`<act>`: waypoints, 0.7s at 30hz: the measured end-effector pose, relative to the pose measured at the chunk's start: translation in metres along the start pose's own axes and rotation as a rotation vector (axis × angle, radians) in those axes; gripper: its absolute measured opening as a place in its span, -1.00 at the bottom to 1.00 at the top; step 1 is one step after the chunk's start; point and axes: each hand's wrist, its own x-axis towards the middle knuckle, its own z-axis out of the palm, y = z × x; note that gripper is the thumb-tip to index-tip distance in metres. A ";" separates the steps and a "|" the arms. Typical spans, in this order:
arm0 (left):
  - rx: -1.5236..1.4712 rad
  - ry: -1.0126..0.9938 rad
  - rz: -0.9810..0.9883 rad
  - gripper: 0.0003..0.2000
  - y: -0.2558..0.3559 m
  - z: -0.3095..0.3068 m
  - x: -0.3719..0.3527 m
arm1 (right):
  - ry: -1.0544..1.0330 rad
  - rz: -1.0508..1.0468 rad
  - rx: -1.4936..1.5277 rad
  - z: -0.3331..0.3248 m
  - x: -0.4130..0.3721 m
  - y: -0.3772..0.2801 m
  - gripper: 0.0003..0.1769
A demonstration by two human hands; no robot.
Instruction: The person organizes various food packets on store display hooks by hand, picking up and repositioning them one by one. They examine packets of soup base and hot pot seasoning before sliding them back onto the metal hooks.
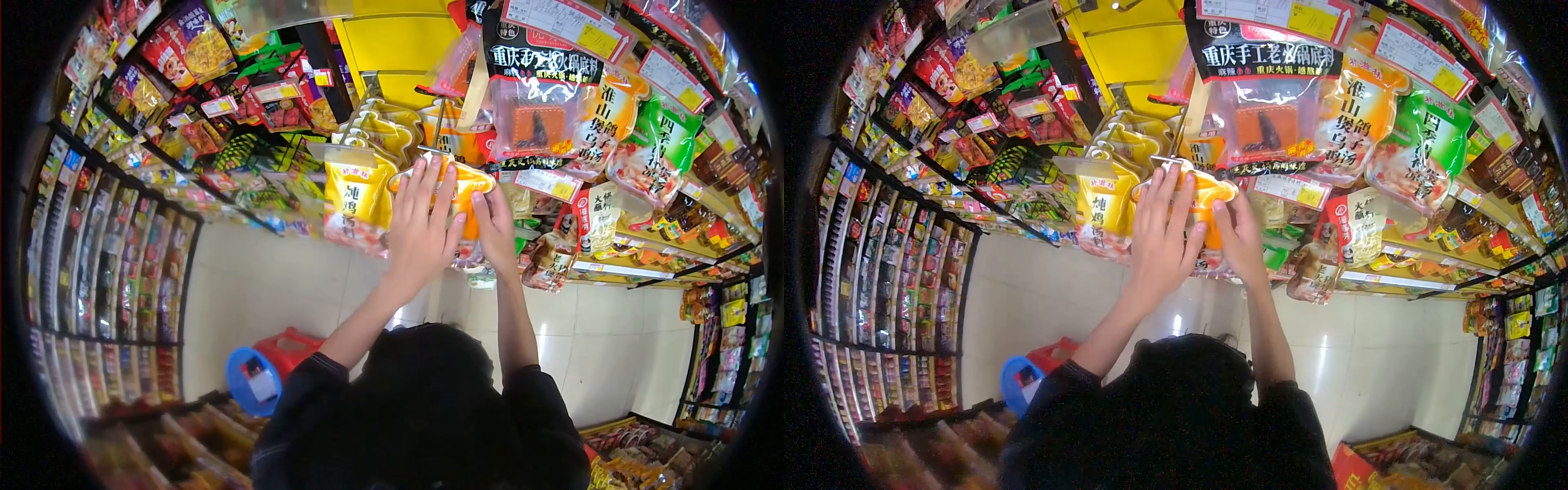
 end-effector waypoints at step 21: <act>-0.061 0.181 -0.138 -0.33 0.000 0.057 0.006 | -0.037 -0.016 -0.142 -0.010 0.027 0.012 -0.63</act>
